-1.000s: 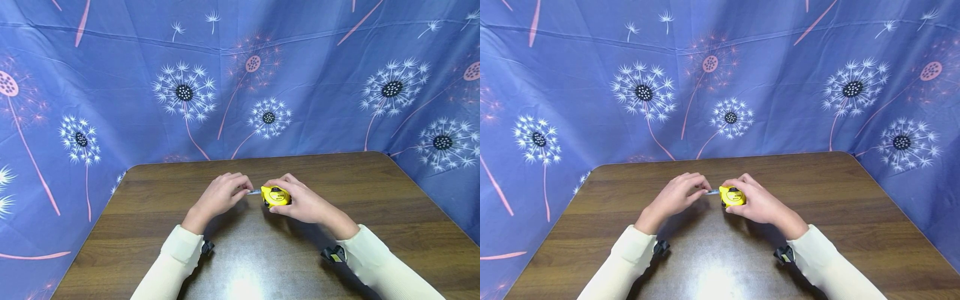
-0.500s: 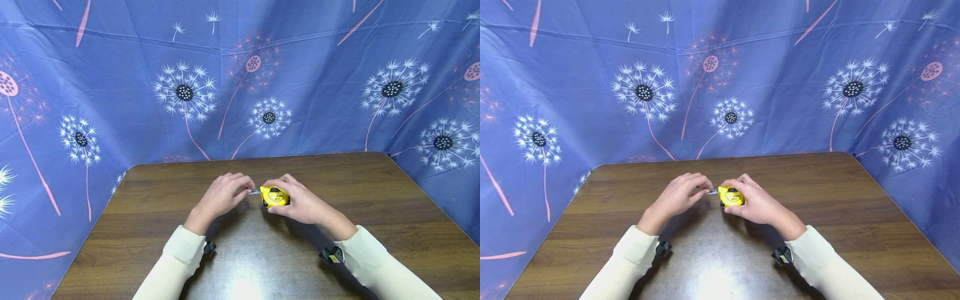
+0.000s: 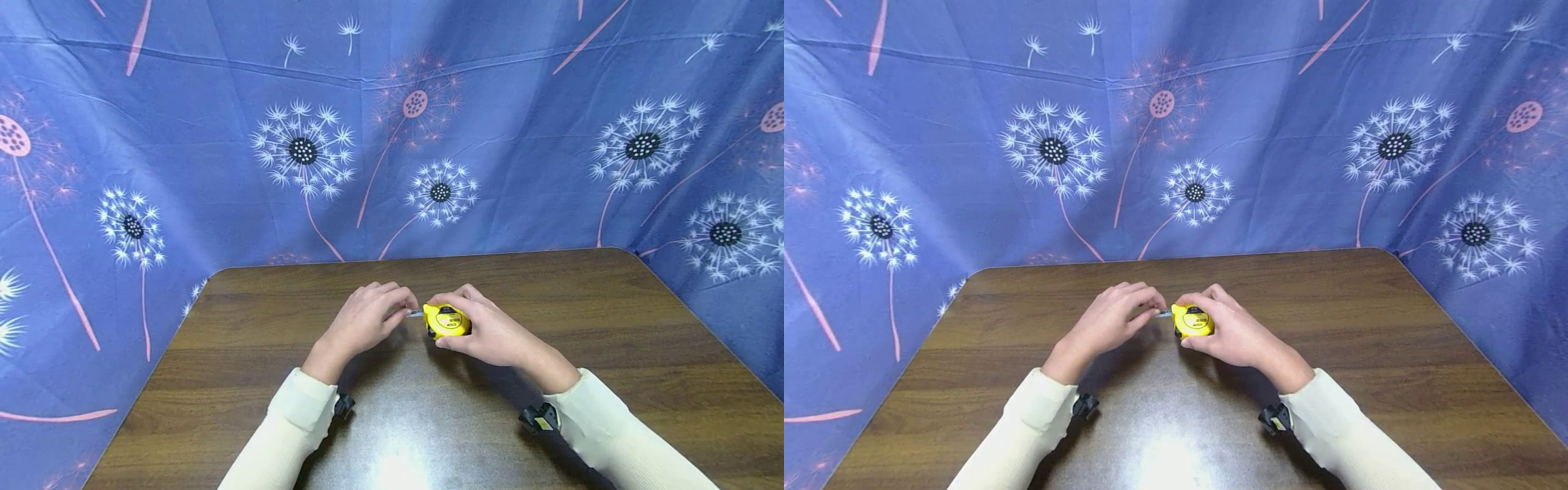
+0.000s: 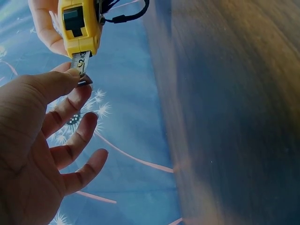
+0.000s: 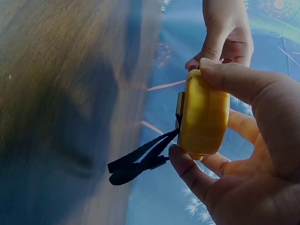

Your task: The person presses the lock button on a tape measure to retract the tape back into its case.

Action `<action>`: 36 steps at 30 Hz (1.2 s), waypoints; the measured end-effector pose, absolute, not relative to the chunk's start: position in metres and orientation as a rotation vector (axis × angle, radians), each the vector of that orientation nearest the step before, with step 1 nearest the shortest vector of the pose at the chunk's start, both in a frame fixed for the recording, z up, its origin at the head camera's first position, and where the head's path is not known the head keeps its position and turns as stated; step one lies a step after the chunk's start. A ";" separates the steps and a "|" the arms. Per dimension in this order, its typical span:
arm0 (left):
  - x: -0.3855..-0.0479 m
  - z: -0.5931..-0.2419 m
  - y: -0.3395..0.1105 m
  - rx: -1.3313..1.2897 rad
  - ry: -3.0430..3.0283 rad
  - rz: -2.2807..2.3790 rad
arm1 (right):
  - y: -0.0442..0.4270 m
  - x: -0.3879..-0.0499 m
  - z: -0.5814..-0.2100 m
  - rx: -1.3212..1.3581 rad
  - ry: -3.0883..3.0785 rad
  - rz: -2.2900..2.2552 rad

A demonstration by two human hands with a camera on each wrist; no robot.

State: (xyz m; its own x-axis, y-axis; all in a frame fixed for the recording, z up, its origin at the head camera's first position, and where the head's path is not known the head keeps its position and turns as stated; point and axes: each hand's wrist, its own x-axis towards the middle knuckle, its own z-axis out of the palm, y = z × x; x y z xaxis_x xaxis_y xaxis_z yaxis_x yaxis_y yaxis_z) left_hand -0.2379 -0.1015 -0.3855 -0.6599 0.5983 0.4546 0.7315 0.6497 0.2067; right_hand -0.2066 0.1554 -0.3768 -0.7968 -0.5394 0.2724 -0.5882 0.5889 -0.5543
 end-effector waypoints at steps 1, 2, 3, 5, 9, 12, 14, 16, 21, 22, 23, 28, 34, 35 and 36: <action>-0.238 -0.386 -0.102 -1.058 -2.521 -0.537 | 0.155 -0.207 -0.377 0.973 -2.729 0.996; -0.238 -0.386 -0.102 -1.060 -2.518 -0.538 | 0.155 -0.207 -0.377 0.978 -2.723 0.994; -0.239 -0.386 -0.102 -1.060 -2.518 -0.541 | 0.155 -0.207 -0.378 0.976 -2.724 0.996; -0.239 -0.387 -0.102 -1.060 -2.518 -0.545 | 0.154 -0.207 -0.378 0.969 -2.729 0.995; -0.239 -0.387 -0.101 -1.055 -2.524 -0.534 | 0.155 -0.206 -0.377 0.949 -2.745 0.998; -0.239 -0.387 -0.100 -1.054 -2.528 -0.534 | 0.155 -0.206 -0.376 0.937 -2.756 1.003; -0.239 -0.387 -0.100 -1.053 -2.533 -0.531 | 0.154 -0.205 -0.376 0.937 -2.757 1.005; -0.239 -0.387 -0.099 -1.052 -2.540 -0.531 | 0.154 -0.205 -0.376 0.940 -2.751 1.006; -0.239 -0.387 -0.097 -1.049 -2.538 -0.528 | 0.154 -0.206 -0.377 0.931 -2.753 1.020; -0.239 -0.387 -0.097 -1.050 -2.535 -0.529 | 0.154 -0.206 -0.377 0.926 -2.759 1.020; -0.239 -0.387 -0.097 -1.052 -2.533 -0.529 | 0.154 -0.206 -0.377 0.925 -2.762 1.020; -0.239 -0.386 -0.095 -1.059 -2.517 -0.528 | 0.154 -0.206 -0.376 0.921 -2.769 1.015; -0.240 -0.386 -0.093 -1.066 -2.494 -0.533 | 0.155 -0.206 -0.377 0.926 -2.753 1.024; -0.241 -0.386 -0.093 -1.066 -2.495 -0.534 | 0.155 -0.206 -0.377 0.928 -2.750 1.024; -0.241 -0.387 -0.093 -1.067 -2.494 -0.536 | 0.155 -0.207 -0.377 0.931 -2.747 1.025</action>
